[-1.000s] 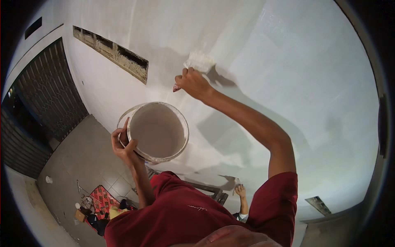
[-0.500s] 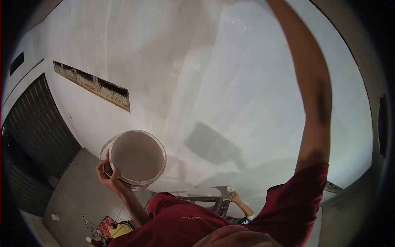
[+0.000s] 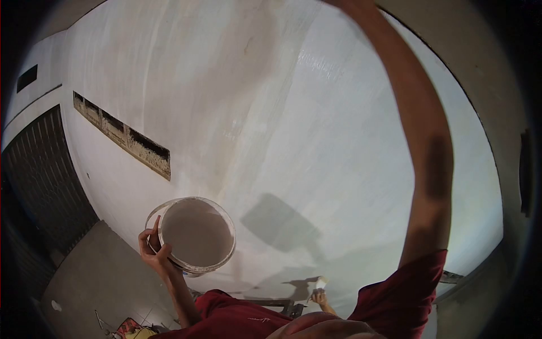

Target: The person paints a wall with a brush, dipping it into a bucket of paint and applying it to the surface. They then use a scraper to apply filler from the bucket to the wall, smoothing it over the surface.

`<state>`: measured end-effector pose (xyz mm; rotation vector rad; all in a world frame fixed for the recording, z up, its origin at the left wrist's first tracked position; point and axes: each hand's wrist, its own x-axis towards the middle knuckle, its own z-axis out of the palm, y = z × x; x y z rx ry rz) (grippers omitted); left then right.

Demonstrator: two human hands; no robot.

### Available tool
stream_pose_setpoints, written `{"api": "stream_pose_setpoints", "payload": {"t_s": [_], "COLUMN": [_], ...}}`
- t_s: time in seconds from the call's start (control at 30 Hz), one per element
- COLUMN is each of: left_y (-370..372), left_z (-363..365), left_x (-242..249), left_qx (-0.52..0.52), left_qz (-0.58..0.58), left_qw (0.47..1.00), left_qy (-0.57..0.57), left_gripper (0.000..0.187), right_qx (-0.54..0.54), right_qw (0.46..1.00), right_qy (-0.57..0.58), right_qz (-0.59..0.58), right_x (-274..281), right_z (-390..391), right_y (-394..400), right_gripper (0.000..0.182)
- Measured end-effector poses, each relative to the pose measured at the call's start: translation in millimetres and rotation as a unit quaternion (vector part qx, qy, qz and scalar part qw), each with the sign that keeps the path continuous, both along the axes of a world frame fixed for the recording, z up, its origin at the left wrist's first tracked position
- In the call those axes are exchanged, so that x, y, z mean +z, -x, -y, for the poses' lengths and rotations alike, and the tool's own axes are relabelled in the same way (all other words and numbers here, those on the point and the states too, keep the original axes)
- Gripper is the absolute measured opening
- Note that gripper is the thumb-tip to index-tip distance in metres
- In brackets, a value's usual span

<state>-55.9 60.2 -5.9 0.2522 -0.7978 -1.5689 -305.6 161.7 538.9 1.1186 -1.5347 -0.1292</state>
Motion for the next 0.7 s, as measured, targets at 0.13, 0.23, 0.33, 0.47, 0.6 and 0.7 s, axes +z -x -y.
{"api": "stream_pose_setpoints", "payload": {"t_s": [0.13, 0.23, 0.33, 0.47, 0.6, 0.7], "left_y": [2, -1, 0, -3, -3, -4], "left_z": [7, 1, 0, -1, -3, -5], "left_x": [-8, 2, 7, 6, 11, 14], "left_qx": [-0.017, -0.02, -0.013, -0.018, -0.03, -0.04], "left_qz": [-0.012, -0.01, 0.003, 0.006, -0.015, -0.021], "left_qw": [1.0, 1.0, 1.0, 1.0, 0.999, 0.999], "left_qy": [0.012, 0.007, 0.007, 0.0, 0.012, 0.007], "left_gripper": [0.049, 0.049, 0.048, 0.048, 0.048, 0.048], "right_qx": [0.13, 0.055, 0.044, 0.024, -0.022, -0.021], "right_qw": [0.988, 0.991, 0.992, 0.985, 0.977, 0.99], "right_qy": [-0.076, -0.087, -0.042, -0.025, -0.003, -0.06], "right_qz": [-0.046, -0.08, -0.107, -0.172, -0.211, -0.123], "right_x": [-59, -101, -89, -46, -73, -98], "right_z": [17, 10, 9, 17, 18, 16], "right_y": [36, 7, -13, 0, 43, 16], "right_gripper": [0.021, 0.018, 0.016, 0.009, 0.018, 0.022]}}
